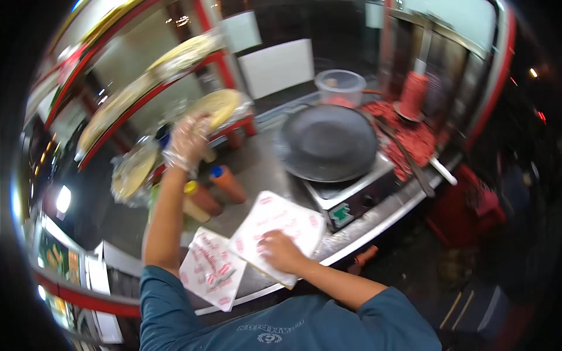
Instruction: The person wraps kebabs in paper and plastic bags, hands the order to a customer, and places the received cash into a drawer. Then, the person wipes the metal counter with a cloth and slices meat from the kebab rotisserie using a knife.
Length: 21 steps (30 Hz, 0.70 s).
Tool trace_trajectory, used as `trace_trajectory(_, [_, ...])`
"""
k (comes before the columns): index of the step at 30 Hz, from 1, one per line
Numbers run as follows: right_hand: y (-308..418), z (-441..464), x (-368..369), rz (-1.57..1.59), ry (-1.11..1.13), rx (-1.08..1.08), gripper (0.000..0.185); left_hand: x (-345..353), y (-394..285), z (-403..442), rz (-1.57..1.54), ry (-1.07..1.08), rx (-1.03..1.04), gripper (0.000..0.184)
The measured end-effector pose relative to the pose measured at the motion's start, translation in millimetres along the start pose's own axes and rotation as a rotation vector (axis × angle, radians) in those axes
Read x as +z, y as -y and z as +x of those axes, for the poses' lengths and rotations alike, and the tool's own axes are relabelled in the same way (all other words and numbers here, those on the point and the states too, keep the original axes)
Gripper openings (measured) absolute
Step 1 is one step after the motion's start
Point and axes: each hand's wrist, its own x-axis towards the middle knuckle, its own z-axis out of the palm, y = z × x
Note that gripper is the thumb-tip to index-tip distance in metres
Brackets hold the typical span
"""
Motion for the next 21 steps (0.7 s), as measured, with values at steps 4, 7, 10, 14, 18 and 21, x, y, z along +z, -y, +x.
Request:
trace_trajectory(4, [12.1,-49.6,-66.6,0.55,0.311,-0.072,0.033,68.3,105.7,76.7,0.479,0.405,-0.129,0.069])
trace_trajectory(7, [-9.2,-89.5,-174.5,0.571,0.313,0.025,0.029,47.8,73.2,103.5,0.42,0.622,-0.141,0.045])
trace_trajectory(10, [-80.9,-109.3,-283.1,0.284,-0.171,0.095,0.023,49.1,66.1,102.8,0.598,0.625,0.02,0.028])
trace_trajectory(14, [-180.9,-110.0,-390.9,-0.071,-0.529,0.658,0.011,45.1,73.9,81.0,0.471,0.329,-0.044,0.027])
trace_trajectory(18, [-232.7,-100.8,-405.6,-0.495,-0.307,0.56,0.027,24.9,34.0,27.1,0.272,-0.161,-0.109,0.034])
trace_trajectory(21, [-253.0,-100.6,-390.2,-0.526,-0.186,0.461,0.039,28.4,68.5,-83.2,-0.052,-0.049,-0.367,0.04])
